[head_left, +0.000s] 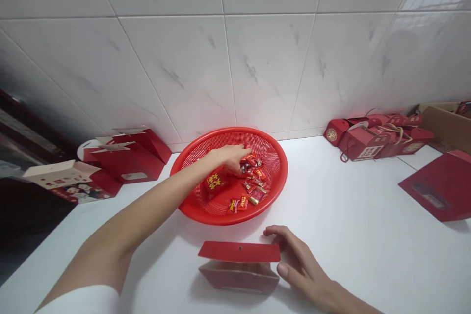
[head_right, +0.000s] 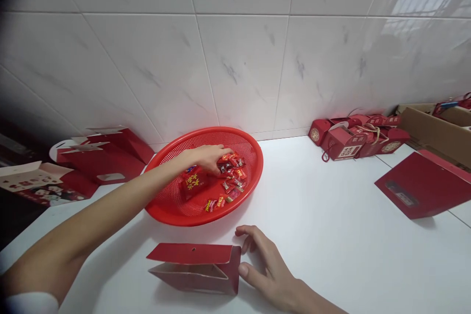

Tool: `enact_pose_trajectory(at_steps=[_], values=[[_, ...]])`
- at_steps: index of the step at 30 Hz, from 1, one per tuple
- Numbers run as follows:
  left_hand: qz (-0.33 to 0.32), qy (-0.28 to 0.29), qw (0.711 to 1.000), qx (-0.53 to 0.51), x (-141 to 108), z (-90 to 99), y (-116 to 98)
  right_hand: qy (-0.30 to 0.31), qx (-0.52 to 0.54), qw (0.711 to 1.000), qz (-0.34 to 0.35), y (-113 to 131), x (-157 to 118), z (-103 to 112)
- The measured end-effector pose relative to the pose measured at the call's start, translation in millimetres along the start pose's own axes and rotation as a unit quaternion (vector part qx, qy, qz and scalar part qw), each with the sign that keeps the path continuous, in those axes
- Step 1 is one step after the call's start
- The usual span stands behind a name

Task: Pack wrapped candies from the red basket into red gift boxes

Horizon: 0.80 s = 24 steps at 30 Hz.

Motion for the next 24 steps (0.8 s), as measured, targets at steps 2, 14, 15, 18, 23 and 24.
enact_pose_trajectory(at_steps=[2,14,15,18,23,24], values=[[-0.047,0.023,0.998,-0.039,10.1,-0.3,-5.2,-0.006,-0.004,1.0,0.0,0.9,-0.3,0.7],[-0.114,0.018,0.992,-0.06,32.7,-20.9,-13.8,-0.001,-0.03,1.0,-0.001,0.9,-0.4,1.4],[-0.113,0.013,0.992,-0.053,34.4,-18.9,-10.3,-0.003,-0.033,0.999,0.0,0.7,-0.5,1.2],[-0.115,0.01,0.992,-0.052,38.7,-14.7,0.1,-0.007,-0.043,0.999,0.0,1.1,-0.8,0.8],[-0.08,-0.034,0.995,-0.054,35.8,-10.2,15.8,-0.011,-0.063,0.998,-0.003,3.3,-1.0,0.3],[-0.069,-0.044,0.995,-0.063,33.9,-9.3,18.3,-0.011,-0.064,0.998,-0.001,2.9,-0.9,0.0]])
Point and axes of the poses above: each hand's wrist, its own x-axis towards the middle knuckle, its own z-axis out of the back of the hand, y = z × x, the point moved 2 cm from there along x, towards the middle knuckle, and after that the axes turned 3 degrees about y, right-handed, at the moved point
